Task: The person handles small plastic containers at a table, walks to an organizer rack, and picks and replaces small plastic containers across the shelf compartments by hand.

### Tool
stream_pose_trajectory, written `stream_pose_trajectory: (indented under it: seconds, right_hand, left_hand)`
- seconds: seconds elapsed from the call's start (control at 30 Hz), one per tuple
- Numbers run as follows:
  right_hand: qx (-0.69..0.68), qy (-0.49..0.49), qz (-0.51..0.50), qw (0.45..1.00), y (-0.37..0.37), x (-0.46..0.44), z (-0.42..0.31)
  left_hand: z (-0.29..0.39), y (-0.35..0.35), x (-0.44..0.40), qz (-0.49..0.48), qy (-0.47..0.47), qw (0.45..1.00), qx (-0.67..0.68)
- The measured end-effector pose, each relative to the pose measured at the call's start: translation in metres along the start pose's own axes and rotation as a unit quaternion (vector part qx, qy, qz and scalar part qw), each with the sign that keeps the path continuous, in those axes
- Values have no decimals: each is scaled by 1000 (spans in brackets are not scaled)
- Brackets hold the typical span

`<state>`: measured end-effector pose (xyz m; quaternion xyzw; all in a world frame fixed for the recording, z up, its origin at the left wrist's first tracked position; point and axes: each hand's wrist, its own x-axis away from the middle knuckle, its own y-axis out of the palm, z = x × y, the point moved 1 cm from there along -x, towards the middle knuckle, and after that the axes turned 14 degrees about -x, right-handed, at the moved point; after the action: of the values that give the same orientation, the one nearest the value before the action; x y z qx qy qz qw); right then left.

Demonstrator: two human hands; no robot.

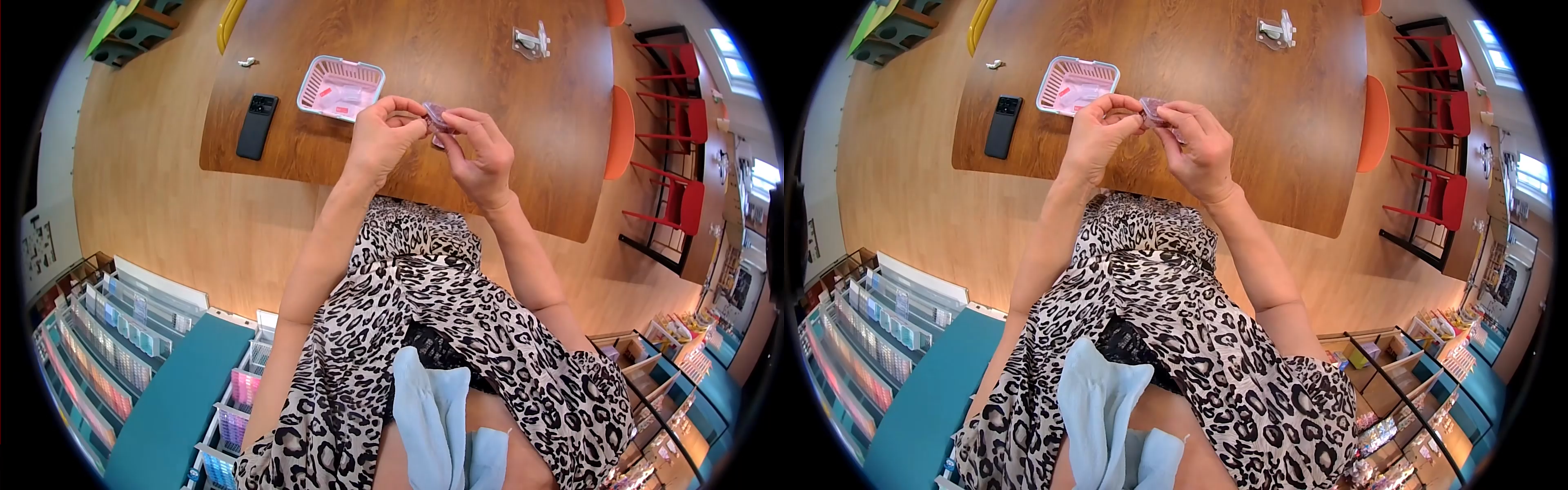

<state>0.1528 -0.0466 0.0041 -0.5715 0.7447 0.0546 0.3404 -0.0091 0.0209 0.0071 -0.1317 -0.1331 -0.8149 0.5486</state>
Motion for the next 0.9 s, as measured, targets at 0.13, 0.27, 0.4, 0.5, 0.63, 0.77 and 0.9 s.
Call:
stream_pose_trajectory:
  seconds: [0.13,0.27,0.4,0.5,0.63,0.77,0.9]
  right_hand:
    - [-11,-3,12,1000,1,0,1]
    - [-16,0,11,1000,1,1,0]
    - [13,-24,6,1000,0,-1,-1]
    - [24,-30,3,999,0,1,0]
    - [17,-20,12,1000,0,2,1]
    - [34,-18,17,999,-1,1,1]
    - [67,-44,8,997,-2,2,2]
  left_hand:
    - [5,0,1,-8,-5,1000,-14]
    - [3,0,2,-10,-1,1000,-18]
    - [3,0,3,1,10,999,-38]
    - [0,0,1,9,21,998,-62]
    - [-1,3,3,25,37,997,-68]
    - [-6,7,3,32,73,995,-66]
    - [-6,9,5,49,100,989,-96]
